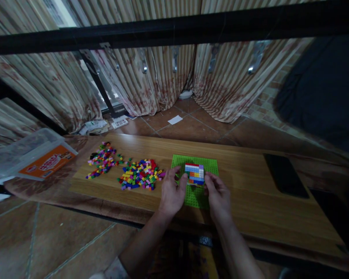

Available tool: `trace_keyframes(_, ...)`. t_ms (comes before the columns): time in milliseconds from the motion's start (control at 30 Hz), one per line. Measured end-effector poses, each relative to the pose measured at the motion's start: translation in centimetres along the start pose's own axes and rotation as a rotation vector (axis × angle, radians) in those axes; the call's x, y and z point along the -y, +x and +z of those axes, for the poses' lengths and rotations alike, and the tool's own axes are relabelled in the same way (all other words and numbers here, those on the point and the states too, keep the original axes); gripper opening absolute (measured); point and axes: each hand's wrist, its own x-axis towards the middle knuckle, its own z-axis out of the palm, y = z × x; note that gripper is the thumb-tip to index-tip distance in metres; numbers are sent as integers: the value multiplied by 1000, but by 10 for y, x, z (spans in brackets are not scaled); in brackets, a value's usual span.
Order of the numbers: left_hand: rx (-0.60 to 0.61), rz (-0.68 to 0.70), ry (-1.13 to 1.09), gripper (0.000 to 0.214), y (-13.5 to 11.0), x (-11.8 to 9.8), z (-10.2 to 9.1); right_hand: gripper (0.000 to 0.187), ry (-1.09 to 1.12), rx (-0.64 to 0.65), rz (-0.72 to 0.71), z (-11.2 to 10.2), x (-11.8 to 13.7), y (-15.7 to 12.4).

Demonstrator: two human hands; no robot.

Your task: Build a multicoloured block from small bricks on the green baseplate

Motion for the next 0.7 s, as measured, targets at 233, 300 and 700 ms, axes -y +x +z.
trace_keyframes(233,38,-110,-74,39,2,0,14,43,-54,-18,1,9,3,-1)
trace_keyframes(300,26,-139,-114,37,2,1,17,42,-65,-25,-17,9,1,-1)
trace_keyframes(700,0,-244,-208,33,3,-1,24,44,-99,-33,-37,9,1,-1)
